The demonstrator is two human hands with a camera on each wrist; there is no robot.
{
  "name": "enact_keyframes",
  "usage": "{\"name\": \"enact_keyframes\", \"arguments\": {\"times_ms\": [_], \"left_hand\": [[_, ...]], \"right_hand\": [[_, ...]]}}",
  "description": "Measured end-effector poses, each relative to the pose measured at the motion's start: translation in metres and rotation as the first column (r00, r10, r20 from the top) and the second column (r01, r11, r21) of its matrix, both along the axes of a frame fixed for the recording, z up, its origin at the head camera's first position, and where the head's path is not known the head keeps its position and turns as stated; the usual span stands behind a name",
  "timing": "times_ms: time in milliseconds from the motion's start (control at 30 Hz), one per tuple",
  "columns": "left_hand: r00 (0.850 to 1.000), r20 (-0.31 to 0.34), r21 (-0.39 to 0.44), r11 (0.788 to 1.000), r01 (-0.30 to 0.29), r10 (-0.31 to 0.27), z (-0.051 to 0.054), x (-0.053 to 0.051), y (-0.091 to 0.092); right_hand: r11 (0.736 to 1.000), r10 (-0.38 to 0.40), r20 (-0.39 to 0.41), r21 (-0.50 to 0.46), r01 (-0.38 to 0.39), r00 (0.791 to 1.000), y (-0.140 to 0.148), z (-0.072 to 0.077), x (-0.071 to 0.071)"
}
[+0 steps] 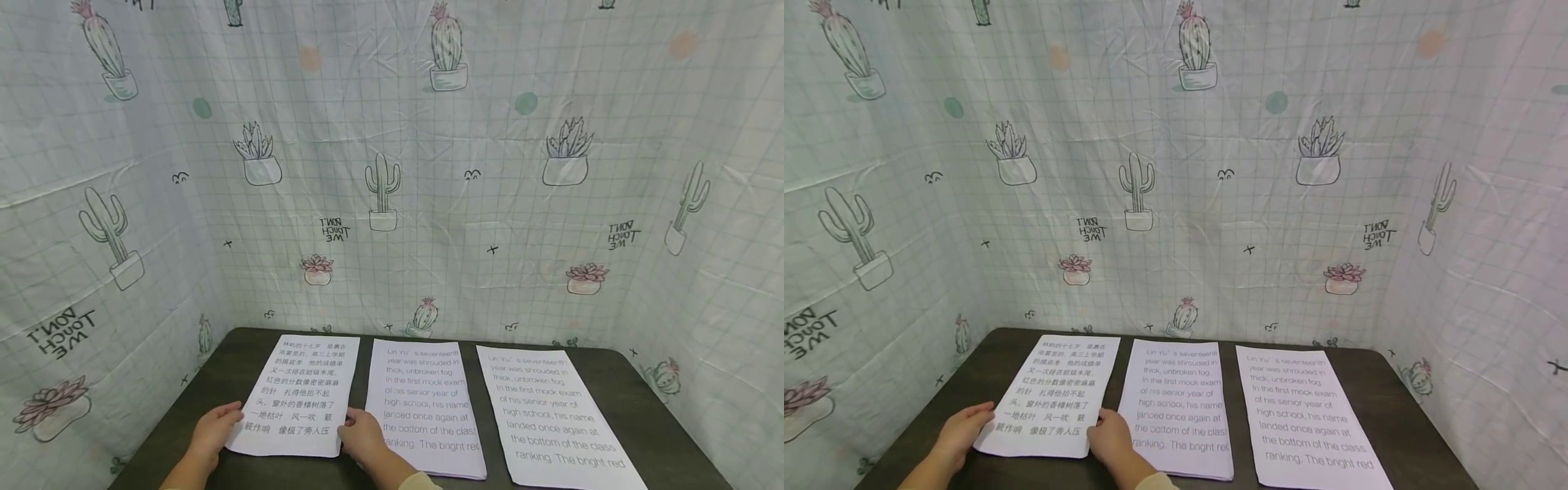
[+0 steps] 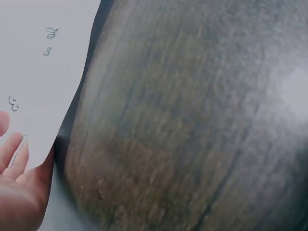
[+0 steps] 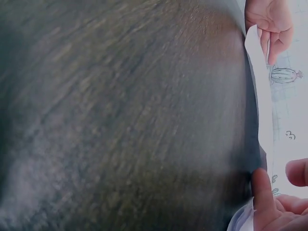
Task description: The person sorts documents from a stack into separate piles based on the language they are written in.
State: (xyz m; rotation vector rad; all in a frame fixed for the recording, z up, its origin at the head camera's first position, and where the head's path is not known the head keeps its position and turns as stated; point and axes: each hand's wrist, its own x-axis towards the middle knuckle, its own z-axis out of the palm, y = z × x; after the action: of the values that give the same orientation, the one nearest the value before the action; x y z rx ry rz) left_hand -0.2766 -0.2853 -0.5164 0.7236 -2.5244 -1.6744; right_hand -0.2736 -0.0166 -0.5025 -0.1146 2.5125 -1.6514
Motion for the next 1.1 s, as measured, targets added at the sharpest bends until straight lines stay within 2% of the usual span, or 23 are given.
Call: {"name": "enact_keyframes", "arguments": {"times_ms": [300, 467, 700, 933, 1100], "left_hand": [[0.999, -0.039, 0.041, 0.999, -0.018, 0.019, 0.004, -0.001, -0.001], [0.998, -0.061, 0.046, 0.999, 0.008, -0.005, 0.011, -0.001, -0.001], [0.997, -0.07, 0.059, 0.998, 0.03, -0.026, 0.021, -0.003, 0.008], [0.998, -0.065, 0.073, 0.997, 0.009, -0.005, 0.029, -0.007, 0.025], [0.992, -0.108, 0.075, 0.994, 0.075, -0.066, 0.032, -0.008, 0.036]], "right_hand": [[0.999, 0.014, -0.036, 0.051, -0.012, 0.999, 0.003, 0.009, 0.002], [0.993, 0.047, -0.047, 0.108, -0.042, 0.998, 0.008, 0.015, 0.0], [0.993, 0.098, -0.023, 0.074, -0.096, 0.995, 0.022, 0.023, -0.006], [0.998, 0.052, -0.025, 0.043, -0.051, 0.998, 0.039, 0.025, -0.008], [1.0, 0.028, -0.022, -0.003, -0.029, 0.999, 0.049, 0.026, -0.01]]}}
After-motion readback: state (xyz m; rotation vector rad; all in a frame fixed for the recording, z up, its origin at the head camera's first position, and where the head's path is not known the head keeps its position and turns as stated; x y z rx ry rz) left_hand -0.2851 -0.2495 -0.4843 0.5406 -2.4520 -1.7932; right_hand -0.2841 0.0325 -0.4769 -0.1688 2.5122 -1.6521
